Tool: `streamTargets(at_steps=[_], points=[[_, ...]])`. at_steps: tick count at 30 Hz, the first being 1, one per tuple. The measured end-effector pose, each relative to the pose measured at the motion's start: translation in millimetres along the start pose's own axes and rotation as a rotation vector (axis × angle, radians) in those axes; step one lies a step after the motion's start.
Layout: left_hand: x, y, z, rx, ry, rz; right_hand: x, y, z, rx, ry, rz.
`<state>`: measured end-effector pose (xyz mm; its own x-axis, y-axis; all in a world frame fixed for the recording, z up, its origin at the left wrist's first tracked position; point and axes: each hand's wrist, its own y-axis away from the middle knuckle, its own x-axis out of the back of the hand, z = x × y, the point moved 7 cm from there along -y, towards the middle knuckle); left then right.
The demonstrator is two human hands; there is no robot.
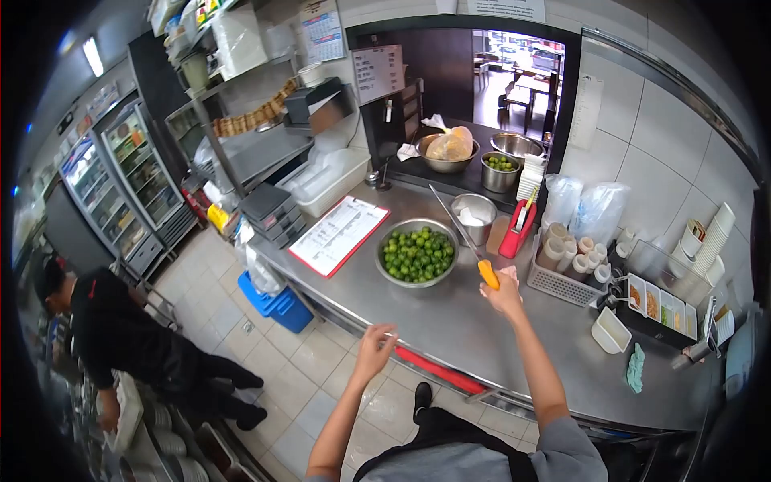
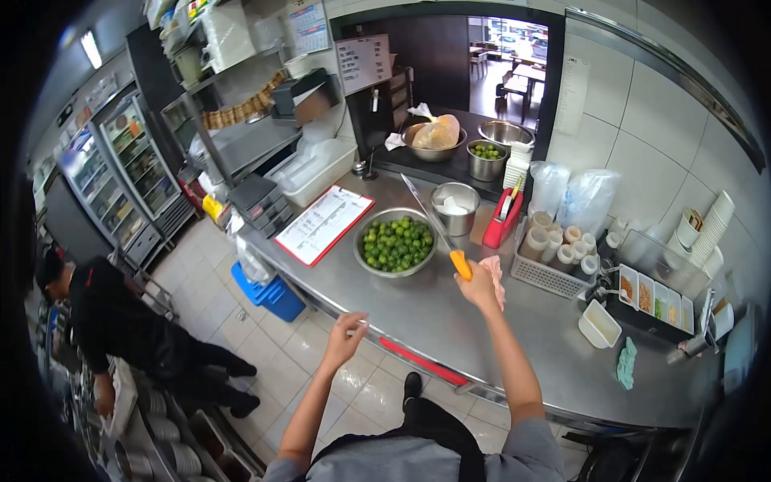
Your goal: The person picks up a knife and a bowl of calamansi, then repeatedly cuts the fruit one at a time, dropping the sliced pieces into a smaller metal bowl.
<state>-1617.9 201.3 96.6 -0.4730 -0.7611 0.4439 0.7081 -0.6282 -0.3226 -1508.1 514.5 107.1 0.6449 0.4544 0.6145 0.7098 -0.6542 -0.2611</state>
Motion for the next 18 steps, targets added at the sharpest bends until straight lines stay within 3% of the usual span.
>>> streamTargets(at_steps=[1,3,4,7,9,11,12,14,16,18], points=[[-0.8,-26.4,-20.3,-0.037,-0.037,0.042,8.8,-15.1,-12.6,-0.065,0.073,0.006],[-4.8,-72.0,-55.3,-0.097,-0.112,0.129,-15.4,-64.4,22.5,-0.017,-0.045,0.057],[-9.4,-95.4,-73.1,-0.022,-0.086,0.11,-29.5,-92.5,37.6,0.014,-0.109,0.087],[-27.1,-148.1,-122.3,0.212,0.061,0.021,-50.4,-142.4,47.9,0.093,0.084,0.266],[-38.3,-174.2,-146.4,0.365,0.262,-0.071,-59.1,-163.2,43.8,-0.017,0.096,0.151],[-40.9,-191.6,-170.8,0.258,0.174,-0.051,-71.4,-177.2,52.0,-0.102,0.14,0.096],[-38.1,-199.3,-172.8,0.171,0.046,-0.035,-73.3,-180.5,51.0,-0.041,0.123,0.182],[-36.8,-200.2,-164.4,0.325,0.184,-0.097,-75.8,-186.6,58.0,-0.043,0.123,0.219],[-31.8,-202.1,-164.7,0.356,0.255,-0.164,-75.0,-174.8,54.6,-0.018,0.106,0.316],[-25.2,-199.8,-156.8,0.376,0.298,-0.224,-71.8,-159.0,53.6,-0.083,0.092,0.285]])
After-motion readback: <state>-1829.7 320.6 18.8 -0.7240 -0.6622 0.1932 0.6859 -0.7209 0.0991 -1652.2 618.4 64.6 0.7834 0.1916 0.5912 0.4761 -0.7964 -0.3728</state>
